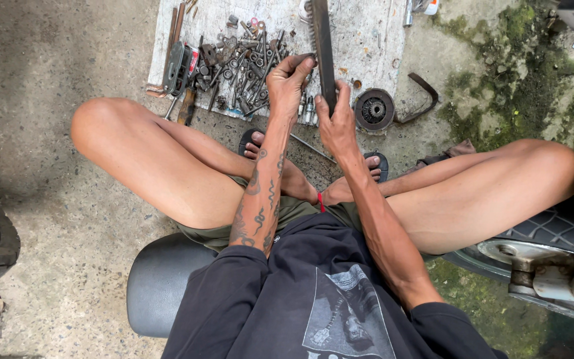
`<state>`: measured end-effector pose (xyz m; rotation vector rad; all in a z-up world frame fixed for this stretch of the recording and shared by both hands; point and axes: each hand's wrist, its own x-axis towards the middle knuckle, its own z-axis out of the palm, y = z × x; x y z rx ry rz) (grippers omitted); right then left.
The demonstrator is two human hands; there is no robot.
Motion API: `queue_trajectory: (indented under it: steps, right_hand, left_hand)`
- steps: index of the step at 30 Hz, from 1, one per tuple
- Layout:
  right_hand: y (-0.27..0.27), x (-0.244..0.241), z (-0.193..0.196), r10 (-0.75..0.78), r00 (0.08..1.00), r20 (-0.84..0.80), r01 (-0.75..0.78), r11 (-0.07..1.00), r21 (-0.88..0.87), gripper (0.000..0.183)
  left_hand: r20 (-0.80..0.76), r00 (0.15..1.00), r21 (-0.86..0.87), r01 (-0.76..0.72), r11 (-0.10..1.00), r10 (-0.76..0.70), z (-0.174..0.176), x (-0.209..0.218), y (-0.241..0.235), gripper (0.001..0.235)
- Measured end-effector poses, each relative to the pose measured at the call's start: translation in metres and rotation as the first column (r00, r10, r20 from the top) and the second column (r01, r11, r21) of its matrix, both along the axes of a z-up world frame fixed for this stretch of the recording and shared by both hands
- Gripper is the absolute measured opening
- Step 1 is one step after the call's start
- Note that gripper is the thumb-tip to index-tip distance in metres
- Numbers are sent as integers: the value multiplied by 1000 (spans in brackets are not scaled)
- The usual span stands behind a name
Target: The person sits cross-legged and cleans small mechanical parts using a wire brush and a metal rod. They scrub the parts, inspect them, and place them back on a cloth among other parts.
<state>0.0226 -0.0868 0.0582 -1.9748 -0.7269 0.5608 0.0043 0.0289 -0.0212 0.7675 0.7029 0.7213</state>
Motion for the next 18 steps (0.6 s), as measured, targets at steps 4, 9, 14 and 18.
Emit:
queue_trajectory:
  steps: [4,9,14,18]
  right_hand:
    - [-3,-2,2,12,999,39,-11,999,-49,37]
    - [-1,3,-1,21,998,61,-18,999,-45,32]
    - [-3,4,-1,6,998,69,-2,998,-60,36]
    - [-5,-1,-1,-17,997,71,21,998,-54,36]
  left_hand:
    - [8,1000,20,-9,1000,9,-1,0,3,14]
    - [5,1000,6,2,1000,-2,6,0,7,10]
    - [-47,998,18,41,999,-40,10,-3,2,13]
    - [-91,994,5,60,998,-59,25,-6,3,10]
